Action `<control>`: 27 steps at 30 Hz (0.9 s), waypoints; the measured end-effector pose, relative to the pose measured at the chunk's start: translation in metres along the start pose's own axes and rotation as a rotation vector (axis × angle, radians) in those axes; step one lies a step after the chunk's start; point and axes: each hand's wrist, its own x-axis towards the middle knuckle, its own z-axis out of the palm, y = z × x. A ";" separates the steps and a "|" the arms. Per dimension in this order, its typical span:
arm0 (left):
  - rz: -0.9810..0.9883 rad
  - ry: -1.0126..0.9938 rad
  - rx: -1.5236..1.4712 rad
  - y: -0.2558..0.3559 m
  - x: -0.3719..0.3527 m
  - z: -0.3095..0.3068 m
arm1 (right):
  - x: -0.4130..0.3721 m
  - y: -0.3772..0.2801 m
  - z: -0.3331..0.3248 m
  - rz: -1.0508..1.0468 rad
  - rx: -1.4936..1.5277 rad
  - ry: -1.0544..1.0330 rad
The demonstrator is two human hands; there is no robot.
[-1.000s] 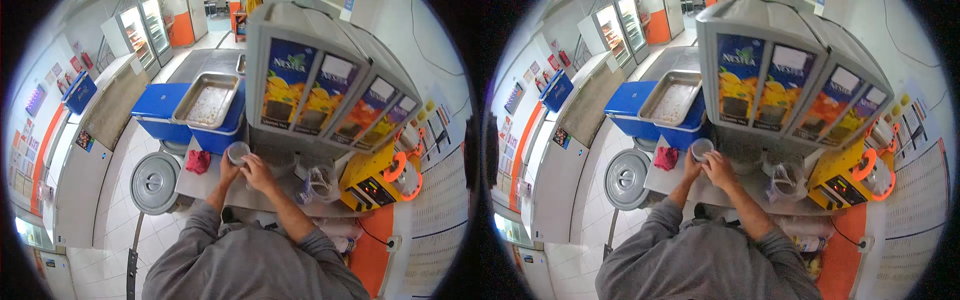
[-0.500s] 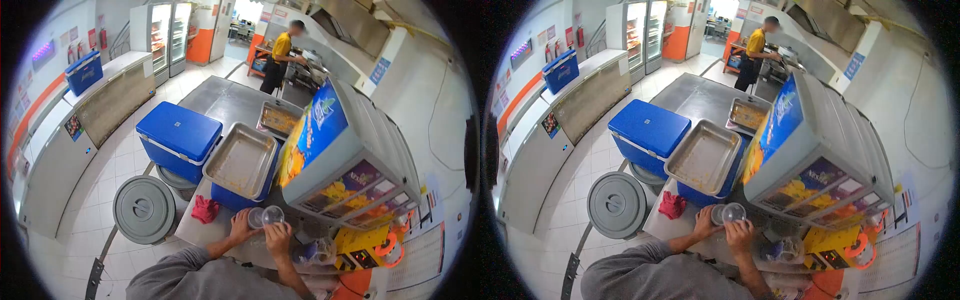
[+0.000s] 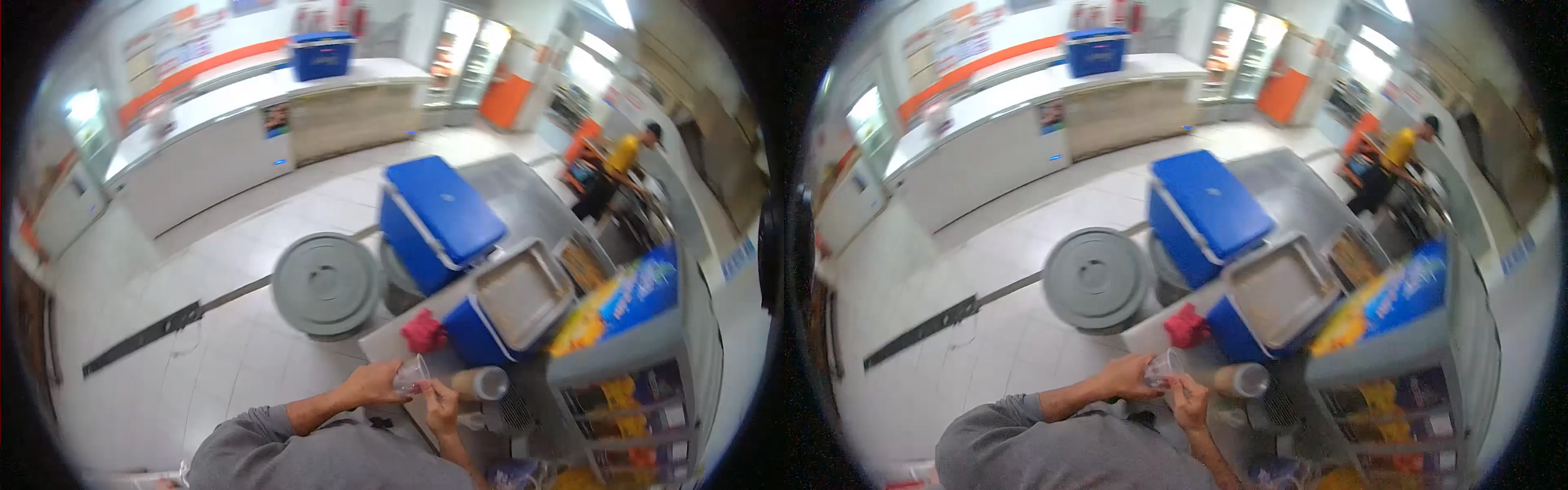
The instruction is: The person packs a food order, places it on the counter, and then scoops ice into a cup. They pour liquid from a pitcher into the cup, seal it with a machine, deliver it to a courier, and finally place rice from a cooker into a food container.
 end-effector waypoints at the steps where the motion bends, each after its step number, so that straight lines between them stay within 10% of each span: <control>1: -0.093 0.057 0.043 -0.009 -0.007 -0.023 | 0.018 -0.003 0.021 0.007 0.104 -0.028; 6: -0.356 0.549 0.110 -0.026 -0.083 -0.154 | 0.090 -0.109 0.128 -0.111 0.333 -0.355; 16: -0.478 0.706 0.344 -0.163 -0.211 -0.296 | 0.161 -0.206 0.350 -0.194 0.306 -0.840; 27: 0.030 0.128 -0.077 -0.229 -0.134 -0.239 | 0.116 -0.126 0.316 -0.026 0.060 -0.508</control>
